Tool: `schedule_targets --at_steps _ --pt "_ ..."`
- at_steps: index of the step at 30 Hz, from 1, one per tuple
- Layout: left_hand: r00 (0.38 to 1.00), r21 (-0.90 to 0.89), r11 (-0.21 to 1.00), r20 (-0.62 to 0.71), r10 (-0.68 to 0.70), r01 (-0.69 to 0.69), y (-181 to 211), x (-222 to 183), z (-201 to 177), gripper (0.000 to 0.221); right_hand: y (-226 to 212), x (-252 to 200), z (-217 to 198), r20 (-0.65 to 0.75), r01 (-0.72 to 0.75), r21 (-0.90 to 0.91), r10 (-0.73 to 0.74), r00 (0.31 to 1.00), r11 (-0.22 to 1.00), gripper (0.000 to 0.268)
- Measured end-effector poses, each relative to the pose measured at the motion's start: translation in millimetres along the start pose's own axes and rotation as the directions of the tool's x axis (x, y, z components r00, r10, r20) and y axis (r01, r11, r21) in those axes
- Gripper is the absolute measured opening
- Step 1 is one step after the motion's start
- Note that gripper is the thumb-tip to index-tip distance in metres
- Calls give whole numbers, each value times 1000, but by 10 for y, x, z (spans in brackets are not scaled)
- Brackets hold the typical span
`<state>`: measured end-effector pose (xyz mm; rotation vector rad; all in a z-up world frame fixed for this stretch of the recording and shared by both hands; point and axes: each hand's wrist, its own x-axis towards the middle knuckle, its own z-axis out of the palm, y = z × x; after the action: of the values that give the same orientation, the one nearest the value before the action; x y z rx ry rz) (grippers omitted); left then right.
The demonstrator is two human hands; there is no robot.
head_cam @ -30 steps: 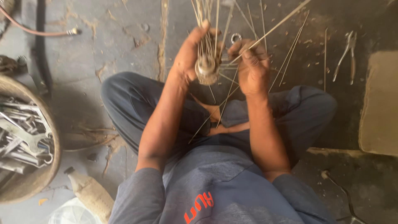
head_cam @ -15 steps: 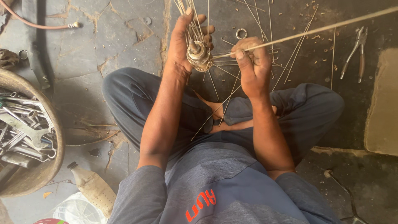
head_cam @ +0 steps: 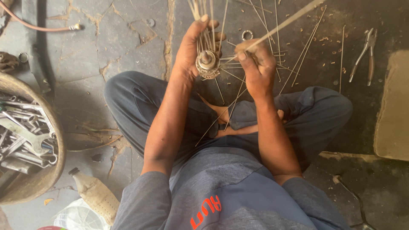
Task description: The person inserts metal spokes into the holes of a bicycle wheel hub by hand, threading them through the flange and pulling them into position.
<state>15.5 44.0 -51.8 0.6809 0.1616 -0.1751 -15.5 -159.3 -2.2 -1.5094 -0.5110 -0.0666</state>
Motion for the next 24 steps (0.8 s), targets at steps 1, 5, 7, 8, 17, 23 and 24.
schedule_targets --at_steps 1,5,7,8,17,23,24 --pt "999 -55 998 33 -11 13 12 13 -21 59 -46 23 -25 24 27 -13 -26 999 1000 11" --pt "973 5 990 -183 138 -139 -16 146 -162 62 -202 104 -88 160 125 5 -124 979 992 7" --pt "964 -138 979 -241 113 -150 -23 179 -242 61 -264 84 -62 222 304 -321 -241 945 897 7" --pt "964 -137 979 -241 116 -152 -32 184 -268 61 -269 70 -23 223 306 -319 -243 944 897 7" --pt "988 -16 998 -144 55 -58 -20 -13 -120 59 -71 18 219 -77 -87 -231 71 994 969 11" --pt "987 69 997 -156 38 -28 -182 93 -52 60 -158 39 183 144 171 -421 -121 982 891 6" --pt "983 32 999 -180 34 -28 -212 108 -65 61 -149 58 173 140 141 -412 -90 986 900 6"
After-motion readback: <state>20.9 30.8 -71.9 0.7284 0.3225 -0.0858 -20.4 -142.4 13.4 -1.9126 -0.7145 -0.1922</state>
